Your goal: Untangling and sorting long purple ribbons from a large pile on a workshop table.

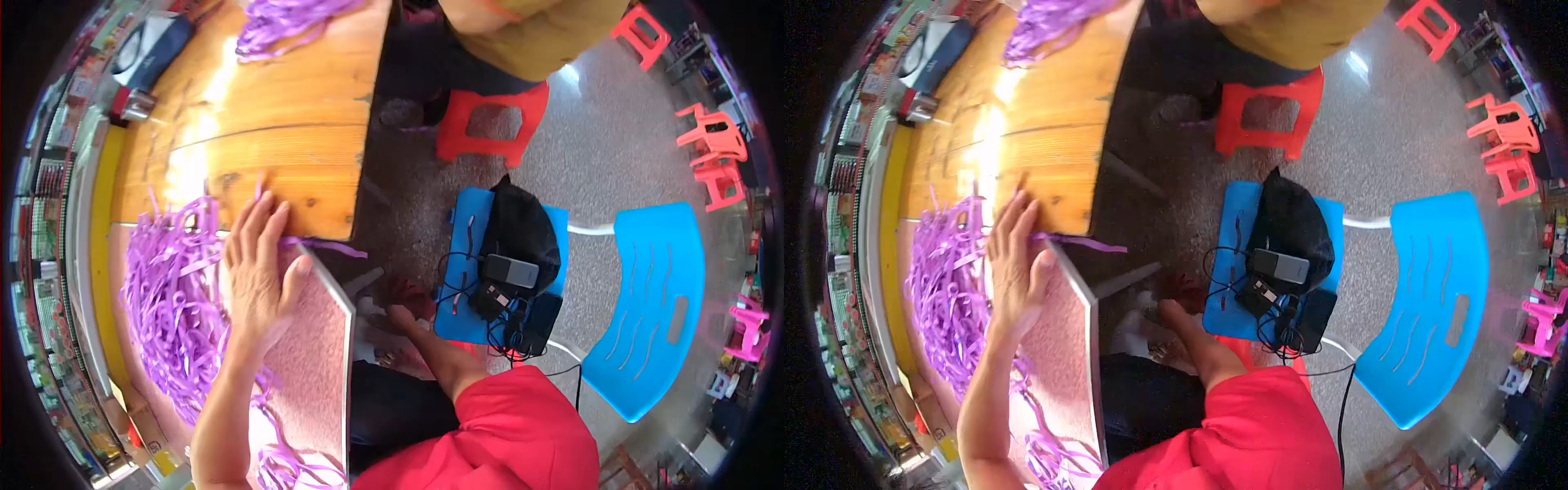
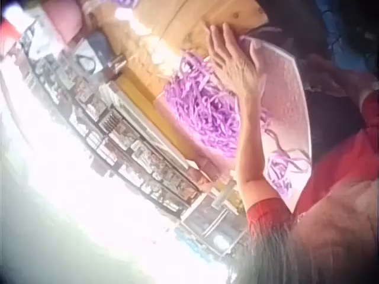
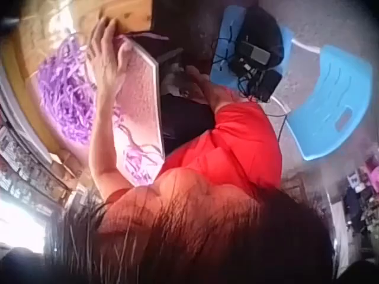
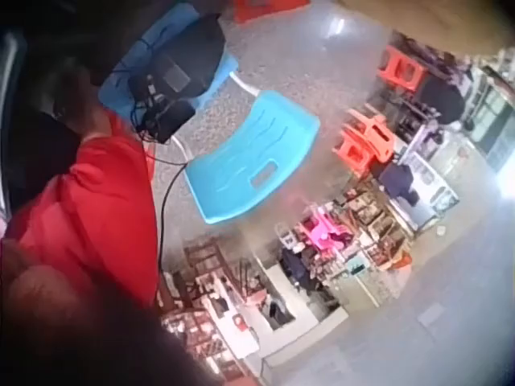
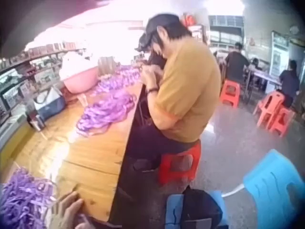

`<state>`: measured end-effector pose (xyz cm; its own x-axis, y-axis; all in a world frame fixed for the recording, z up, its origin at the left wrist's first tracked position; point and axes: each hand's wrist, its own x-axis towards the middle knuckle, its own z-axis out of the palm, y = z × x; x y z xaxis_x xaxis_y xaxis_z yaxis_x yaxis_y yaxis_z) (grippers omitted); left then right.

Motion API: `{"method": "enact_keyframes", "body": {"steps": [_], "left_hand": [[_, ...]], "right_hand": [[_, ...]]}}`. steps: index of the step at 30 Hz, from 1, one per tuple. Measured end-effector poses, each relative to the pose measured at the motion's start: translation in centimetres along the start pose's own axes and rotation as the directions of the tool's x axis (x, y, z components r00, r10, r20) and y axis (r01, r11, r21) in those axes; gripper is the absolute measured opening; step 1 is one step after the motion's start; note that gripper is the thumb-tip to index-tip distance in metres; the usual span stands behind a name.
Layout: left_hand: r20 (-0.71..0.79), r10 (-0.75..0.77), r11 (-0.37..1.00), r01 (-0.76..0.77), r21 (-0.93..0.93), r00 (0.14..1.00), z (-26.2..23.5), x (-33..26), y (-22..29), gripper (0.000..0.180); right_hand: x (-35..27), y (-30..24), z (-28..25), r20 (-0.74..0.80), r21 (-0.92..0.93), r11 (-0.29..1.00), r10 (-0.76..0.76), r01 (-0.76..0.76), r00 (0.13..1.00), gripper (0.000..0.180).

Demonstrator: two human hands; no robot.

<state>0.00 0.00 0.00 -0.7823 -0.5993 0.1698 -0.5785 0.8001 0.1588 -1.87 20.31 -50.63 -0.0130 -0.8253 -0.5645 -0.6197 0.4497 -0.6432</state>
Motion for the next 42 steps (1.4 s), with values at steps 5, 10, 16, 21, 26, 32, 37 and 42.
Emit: {"method": "enact_keyframes", "body": {"steps": [5, 10, 16, 21, 26, 32, 37, 42], "left_hand": [[-0.039, -0.011, 0.999, 0.009, -0.045, 0.999, -1.4, -1.3, 0.4, 0.064], [-0.050, -0.038, 0.918, 0.015, -0.397, 0.998, -3.0, -0.9, -2.6, 0.050], [-0.088, -0.189, 0.602, 0.045, -0.797, 0.978, -8.0, -1.0, -4.7, 0.039], [-0.139, -0.291, 0.469, 0.015, -0.883, 0.946, -12.5, -6.2, -5.9, 0.040], [-0.354, -0.497, 0.466, -0.101, -0.879, 0.792, -15.9, -13.4, -7.8, 0.040], [-0.415, -0.672, 0.442, -0.117, -0.889, 0.613, -16.6, -18.8, -9.8, 0.042], [-0.382, -0.658, 0.442, -0.078, -0.894, 0.649, -18.7, -24.3, -7.3, 0.043], [-0.305, -0.652, 0.470, 0.054, -0.881, 0.694, -19.9, -32.4, -4.6, 0.041]], "right_hand": [[-8.3, -4.2, -8.7, -0.007, -0.360, 0.878, -0.339, 0.314, 0.941, 0.026], [-17.2, -4.5, -14.3, -0.125, 0.234, 0.953, -0.165, 0.191, 0.978, 0.036], [-26.4, -7.2, -15.3, 0.022, 0.239, 0.897, -0.389, 0.373, 0.921, 0.033], [-29.0, -11.6, -19.1, 0.191, -0.177, 0.900, -0.365, 0.398, 0.911, 0.033], [-31.2, -22.1, -27.7, 0.637, -0.213, 0.777, -0.349, 0.592, 0.687, 0.033], [-35.8, -35.8, -34.1, 0.445, 0.267, 0.555, -0.796, 0.788, 0.410, 0.021], [-27.6, -40.9, -33.3, -0.065, -0.195, 0.452, -0.891, 0.870, 0.449, 0.019], [-24.3, -45.4, -31.2, -0.101, -0.105, 0.513, -0.858, 0.852, 0.504, 0.016]]}}
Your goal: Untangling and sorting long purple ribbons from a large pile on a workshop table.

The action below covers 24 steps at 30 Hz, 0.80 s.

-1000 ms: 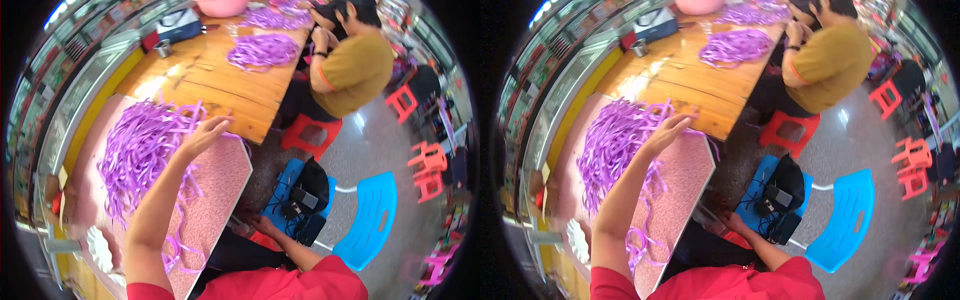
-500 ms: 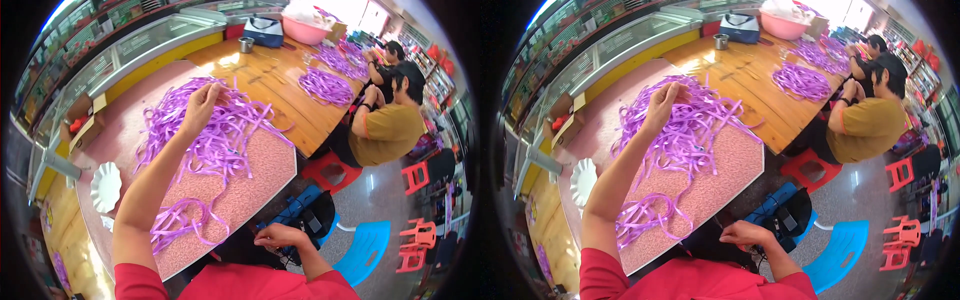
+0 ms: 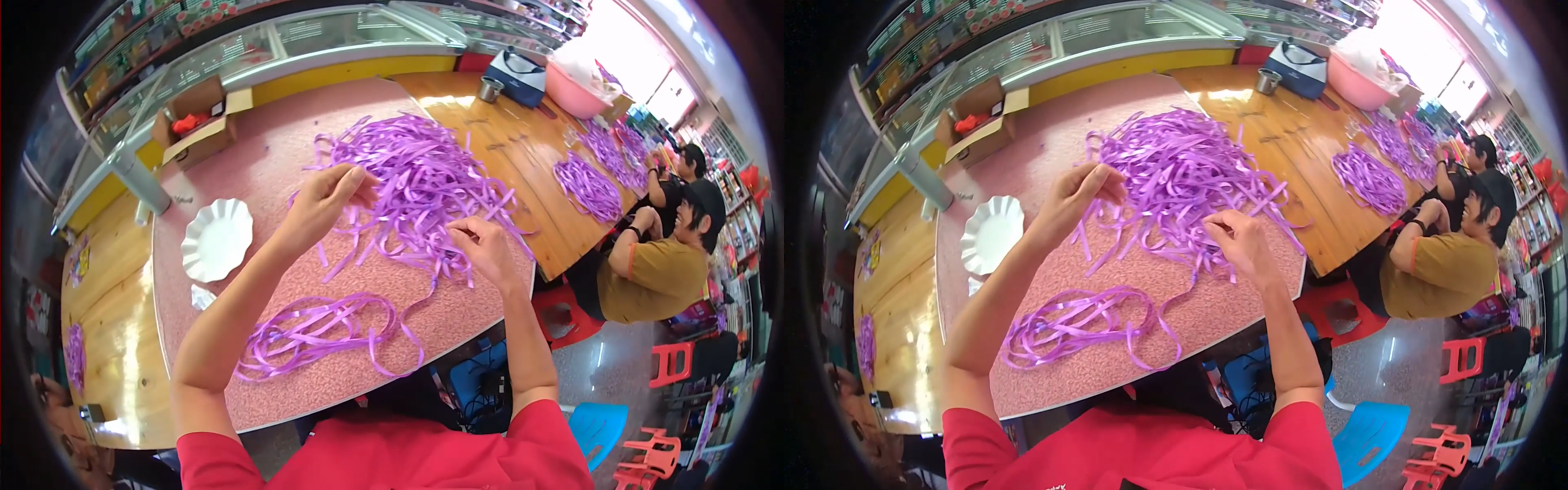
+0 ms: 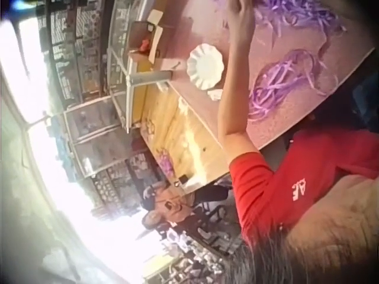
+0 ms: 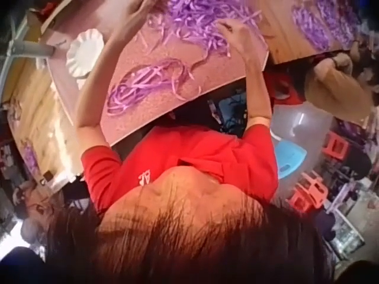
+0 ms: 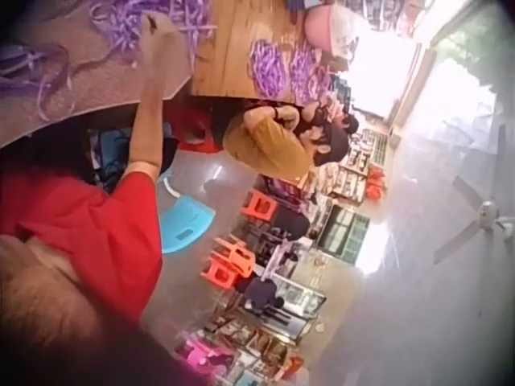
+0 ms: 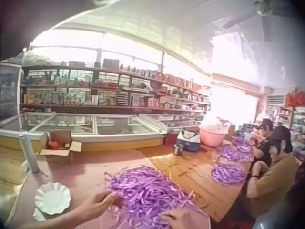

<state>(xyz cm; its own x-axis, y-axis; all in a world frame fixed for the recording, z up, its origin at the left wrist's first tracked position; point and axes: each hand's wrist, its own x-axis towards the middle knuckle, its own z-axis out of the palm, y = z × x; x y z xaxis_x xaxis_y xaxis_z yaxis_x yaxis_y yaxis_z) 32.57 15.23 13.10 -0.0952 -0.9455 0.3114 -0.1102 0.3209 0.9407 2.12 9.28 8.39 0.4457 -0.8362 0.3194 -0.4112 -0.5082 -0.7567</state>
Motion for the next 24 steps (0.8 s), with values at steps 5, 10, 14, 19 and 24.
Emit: {"method": "enact_keyframes", "body": {"steps": [5, 10, 14, 19, 24], "left_hand": [[-0.083, -0.124, 0.988, 0.131, 0.084, 0.989, -3.1, -8.1, -0.8, 0.032], [-0.207, -0.240, 0.925, 0.288, 0.248, 0.948, -2.8, -16.0, -0.7, 0.026], [-0.243, -0.124, 0.795, 0.243, 0.555, 0.962, -3.2, -20.3, -0.6, 0.016], [-0.272, 0.214, 0.520, 0.127, 0.845, 0.938, -6.1, -23.1, -1.1, 0.015], [-0.354, 0.108, 0.628, 0.212, 0.749, 0.929, -4.6, -24.0, -0.7, 0.018]], "right_hand": [[1.3, -1.8, 4.5, 0.084, 0.005, 0.992, -0.127, 0.128, 0.988, 0.011], [0.3, -3.8, 8.8, 0.225, 0.002, 0.967, -0.248, 0.254, 0.942, 0.014], [0.4, -4.6, 12.3, 0.261, 0.007, 0.928, -0.362, 0.373, 0.895, 0.020], [1.4, -5.7, 14.5, 0.253, -0.091, 0.890, -0.413, 0.446, 0.875, 0.026], [3.0, -4.4, 14.6, 0.179, -0.306, 0.885, -0.309, 0.352, 0.934, 0.039]]}}
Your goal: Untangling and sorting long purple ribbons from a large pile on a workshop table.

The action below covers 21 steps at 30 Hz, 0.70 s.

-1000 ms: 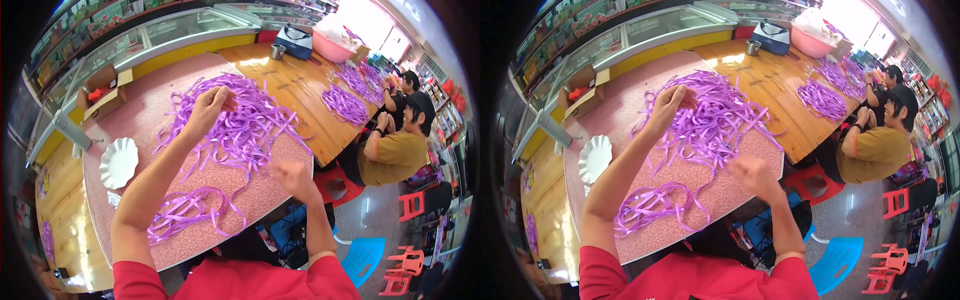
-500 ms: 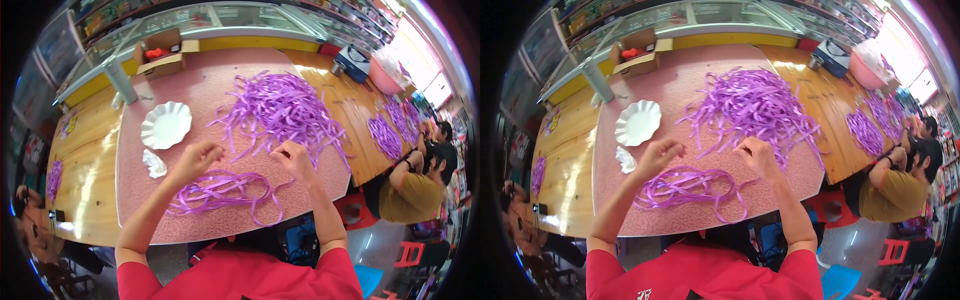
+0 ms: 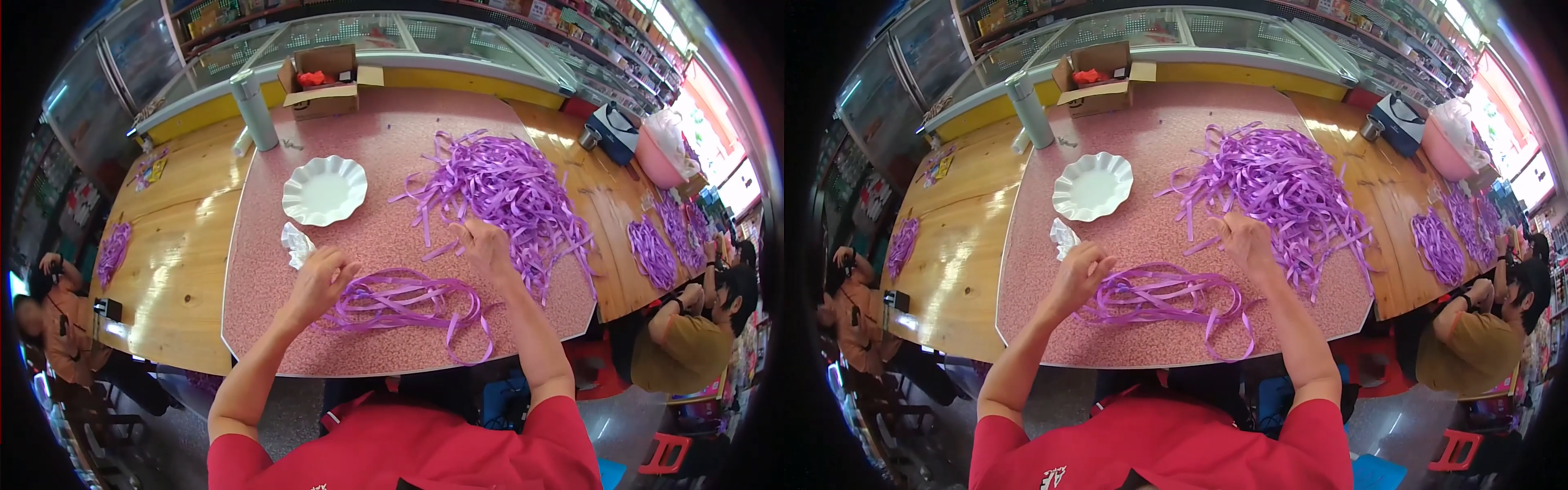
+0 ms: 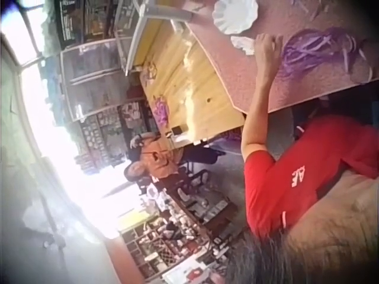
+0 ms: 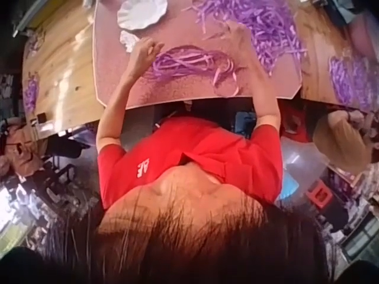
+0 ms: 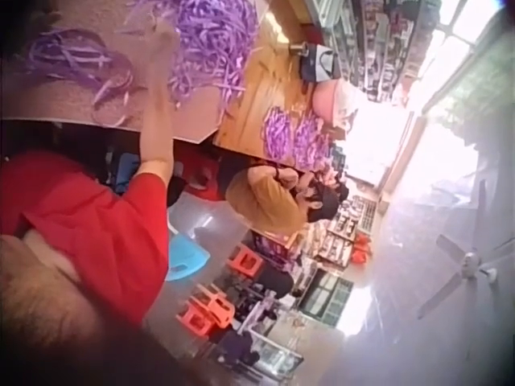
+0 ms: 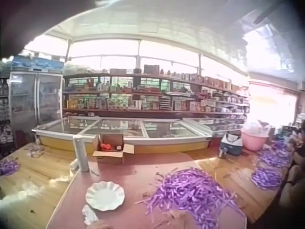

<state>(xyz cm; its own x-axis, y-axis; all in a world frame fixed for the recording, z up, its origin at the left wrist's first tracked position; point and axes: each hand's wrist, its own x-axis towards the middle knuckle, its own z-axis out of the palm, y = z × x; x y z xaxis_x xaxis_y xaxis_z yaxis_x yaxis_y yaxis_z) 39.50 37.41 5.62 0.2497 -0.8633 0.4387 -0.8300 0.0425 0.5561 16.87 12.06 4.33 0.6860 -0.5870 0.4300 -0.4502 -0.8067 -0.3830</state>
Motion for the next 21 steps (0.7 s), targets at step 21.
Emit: {"method": "enact_keyframes", "body": {"steps": [21], "left_hand": [[-0.224, -0.033, 0.991, 0.003, -0.131, 0.974, 4.3, -1.3, 1.2, 0.013]], "right_hand": [[8.7, 17.9, -6.2, -0.354, -0.119, 0.943, 0.252, -0.311, 0.901, 0.018]]}}
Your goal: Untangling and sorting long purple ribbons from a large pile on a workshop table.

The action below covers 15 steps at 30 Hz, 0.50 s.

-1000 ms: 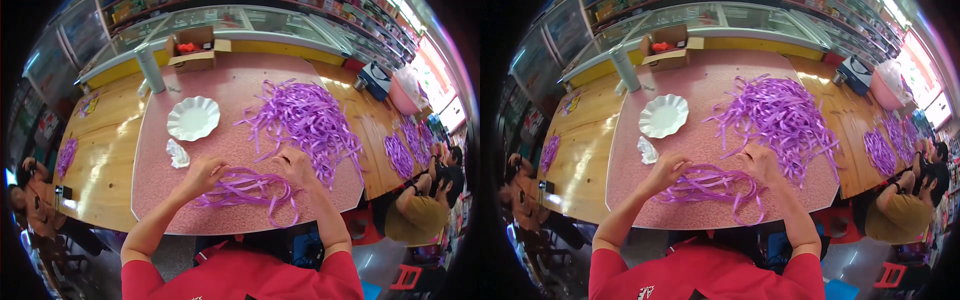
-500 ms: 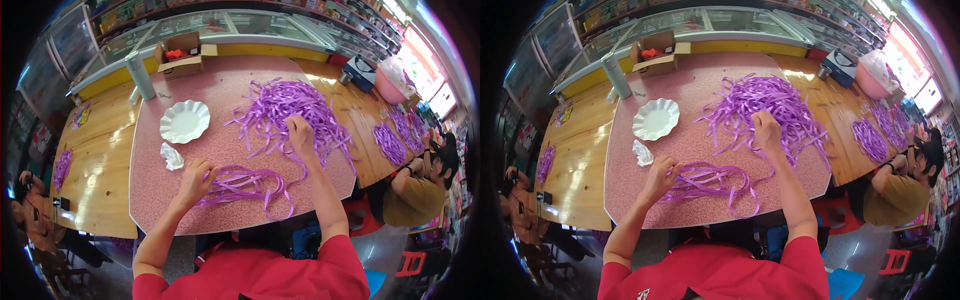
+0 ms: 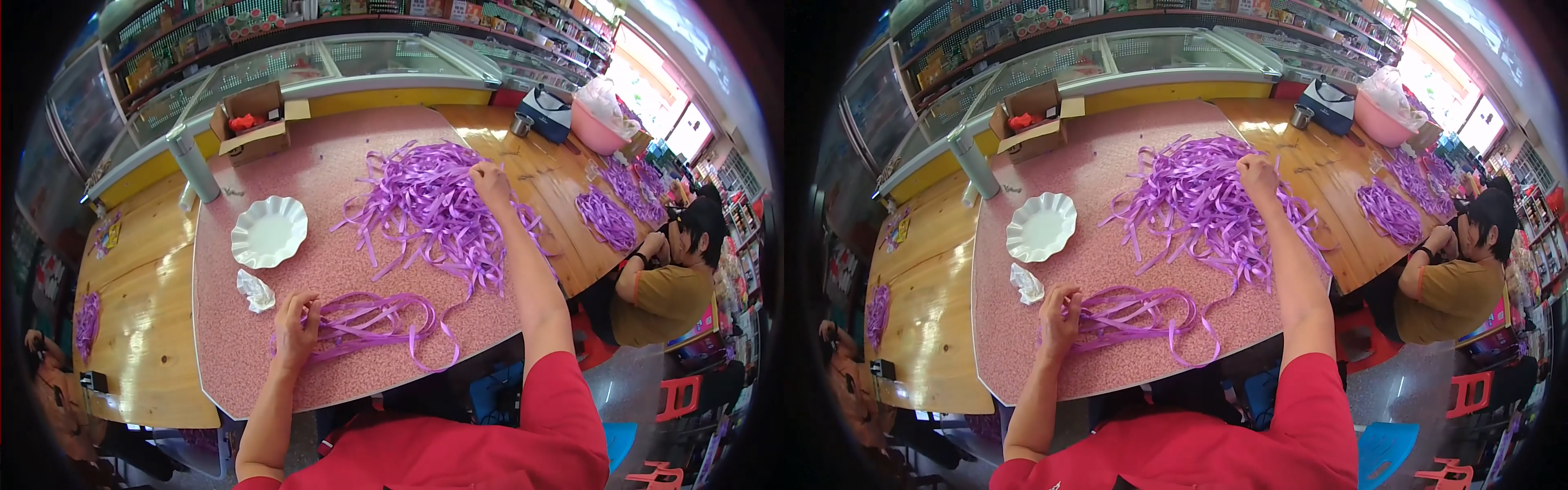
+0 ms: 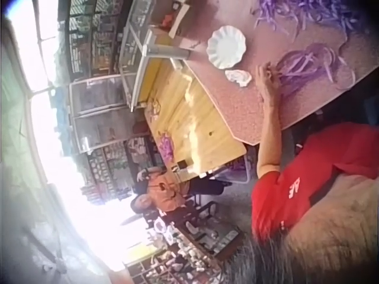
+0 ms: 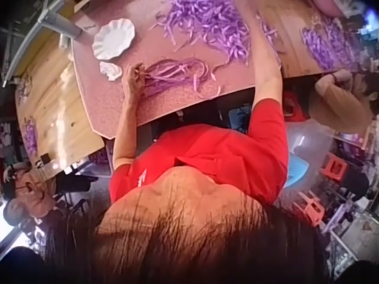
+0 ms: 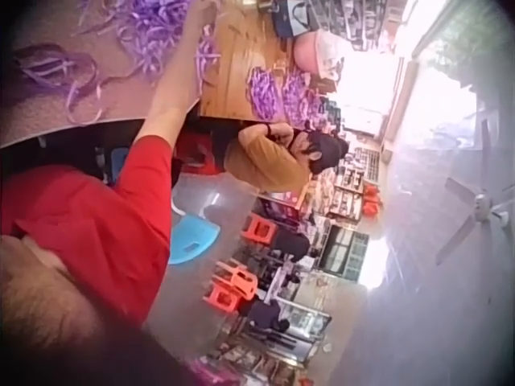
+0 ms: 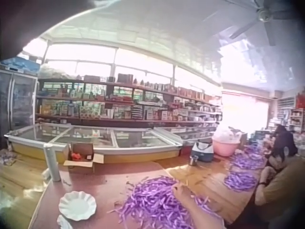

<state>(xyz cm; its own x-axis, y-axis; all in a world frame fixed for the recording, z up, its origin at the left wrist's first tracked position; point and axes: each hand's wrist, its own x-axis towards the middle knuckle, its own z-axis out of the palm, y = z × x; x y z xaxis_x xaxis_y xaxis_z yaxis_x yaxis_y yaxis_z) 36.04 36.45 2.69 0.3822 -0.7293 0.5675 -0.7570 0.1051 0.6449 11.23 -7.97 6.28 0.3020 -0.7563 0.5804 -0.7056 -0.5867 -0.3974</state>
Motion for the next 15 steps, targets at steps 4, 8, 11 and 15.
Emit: {"method": "enact_keyframes", "body": {"steps": [4, 8, 11, 15], "left_hand": [[-0.027, 0.012, 1.000, -0.012, -0.022, 1.000, -0.5, -0.3, -0.2, 0.014], [0.004, -0.011, 1.000, 0.011, -0.021, 1.000, -0.8, -0.2, -0.3, 0.014], [-0.009, -0.005, 0.999, 0.005, -0.040, 1.000, -0.7, 0.0, -0.6, 0.014], [-0.023, 0.007, 0.998, -0.009, -0.059, 1.000, -0.7, 0.2, -0.5, 0.014]], "right_hand": [[0.1, -1.4, 1.5, 0.030, 0.033, 0.982, -0.188, 0.187, 0.982, 0.015], [0.8, -2.4, 1.1, 0.211, -0.114, 0.953, -0.252, 0.280, 0.945, 0.017], [2.6, -2.1, 0.3, 0.061, -0.042, 0.974, -0.220, 0.222, 0.974, 0.016], [6.4, -3.7, -3.6, -0.145, 0.004, 0.952, -0.302, 0.305, 0.942, 0.016]]}}
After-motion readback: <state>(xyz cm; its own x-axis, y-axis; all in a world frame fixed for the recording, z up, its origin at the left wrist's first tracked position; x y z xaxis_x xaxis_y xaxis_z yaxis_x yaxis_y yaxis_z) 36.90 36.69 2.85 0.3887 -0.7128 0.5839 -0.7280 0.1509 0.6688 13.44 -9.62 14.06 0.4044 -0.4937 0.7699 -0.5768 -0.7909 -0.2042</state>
